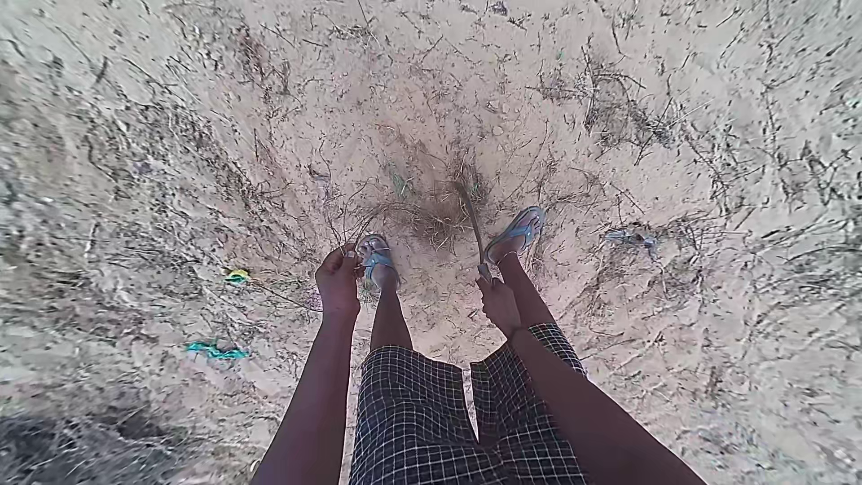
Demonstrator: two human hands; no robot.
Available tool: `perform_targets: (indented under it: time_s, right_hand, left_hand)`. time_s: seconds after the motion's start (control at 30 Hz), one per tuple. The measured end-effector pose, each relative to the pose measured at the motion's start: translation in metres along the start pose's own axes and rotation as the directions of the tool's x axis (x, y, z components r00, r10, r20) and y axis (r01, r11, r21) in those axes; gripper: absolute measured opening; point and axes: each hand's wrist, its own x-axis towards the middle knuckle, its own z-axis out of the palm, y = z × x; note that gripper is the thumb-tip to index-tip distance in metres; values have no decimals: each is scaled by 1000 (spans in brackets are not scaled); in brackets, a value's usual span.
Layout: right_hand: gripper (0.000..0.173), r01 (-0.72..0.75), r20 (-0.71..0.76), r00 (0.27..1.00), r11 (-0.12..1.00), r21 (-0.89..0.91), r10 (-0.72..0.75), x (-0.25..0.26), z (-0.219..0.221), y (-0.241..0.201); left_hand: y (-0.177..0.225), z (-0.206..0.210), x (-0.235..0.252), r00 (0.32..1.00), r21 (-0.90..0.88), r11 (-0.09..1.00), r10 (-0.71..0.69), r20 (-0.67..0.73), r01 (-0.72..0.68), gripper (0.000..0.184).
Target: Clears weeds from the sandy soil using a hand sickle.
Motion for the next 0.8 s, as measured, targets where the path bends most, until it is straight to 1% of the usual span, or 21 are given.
perform_targets:
  time_s: [0.03, 0.1, 0.17, 0.2, 0.27, 0.33, 0.4, 0.47, 0.53, 0.6, 0.67, 0.7, 0.73, 0.8]
  right_hand:
    - [53, 18, -34, 999, 998, 61, -16, 12, -3, -21]
    - [53, 11, -67, 998, 991, 132, -3, 35, -4, -55]
    - [51, -35, -44, 998, 984, 176, 43, 50, 6, -71]
    - [49, -66, 3, 998, 981, 183, 66, 49, 13, -72]
    - [39, -109, 103, 990, 980, 164, 93, 35, 24, -63]
    - [32, -123, 135, 986, 980, 158, 102, 12, 28, -37]
    - [32, -101, 96, 991, 986, 134, 89, -16, 21, -10]
    - [31, -78, 13, 997, 986, 147, 76, -30, 8, 8]
    - [28, -97, -50, 992, 967, 237, 112, -18, -4, 10]
    - [22, -136, -46, 985, 917, 376, 165, 13, -10, -6]
    - [16, -195, 47, 979, 849, 492, 198, 40, -4, -34]
    - [13, -228, 116, 974, 831, 508, 196, 46, 4, -47]
    - [11, -256, 183, 965, 833, 490, 189, 45, 16, -52]
    - [12, -270, 275, 948, 863, 427, 161, 31, 37, -48]
  left_hand:
    - [0, 0, 3, 1000, 3, 1000, 1, -9, -1, 20]
    - [-3, -1, 7, 999, 11, 1000, -8, -36, 9, 19]
    - [-8, -2, 10, 997, 1, 1000, -29, -66, 29, 18]
    - [-12, -2, 11, 996, -9, 999, -42, -81, 41, 17]
    - [-17, -3, 11, 994, -19, 998, -63, -91, 61, 18]
    - [-22, -3, 10, 993, -13, 997, -76, -94, 75, 20]
    - [-23, -3, 9, 990, -3, 996, -93, -105, 93, 19]
    - [-21, -2, 8, 989, 0, 995, -97, -112, 98, 18]
    - [-19, 3, 12, 990, 11, 995, -95, -102, 97, 19]
    - [-19, 8, 18, 991, 17, 995, -94, -97, 96, 19]
    - [-20, 13, 21, 990, 9, 995, -101, -95, 102, 24]
    - [-21, 16, 23, 990, 13, 995, -101, -99, 102, 26]
    - [-23, 16, 23, 989, 29, 994, -102, -109, 106, 26]
    - [-26, 18, 23, 987, 65, 992, -103, -127, 112, 24]
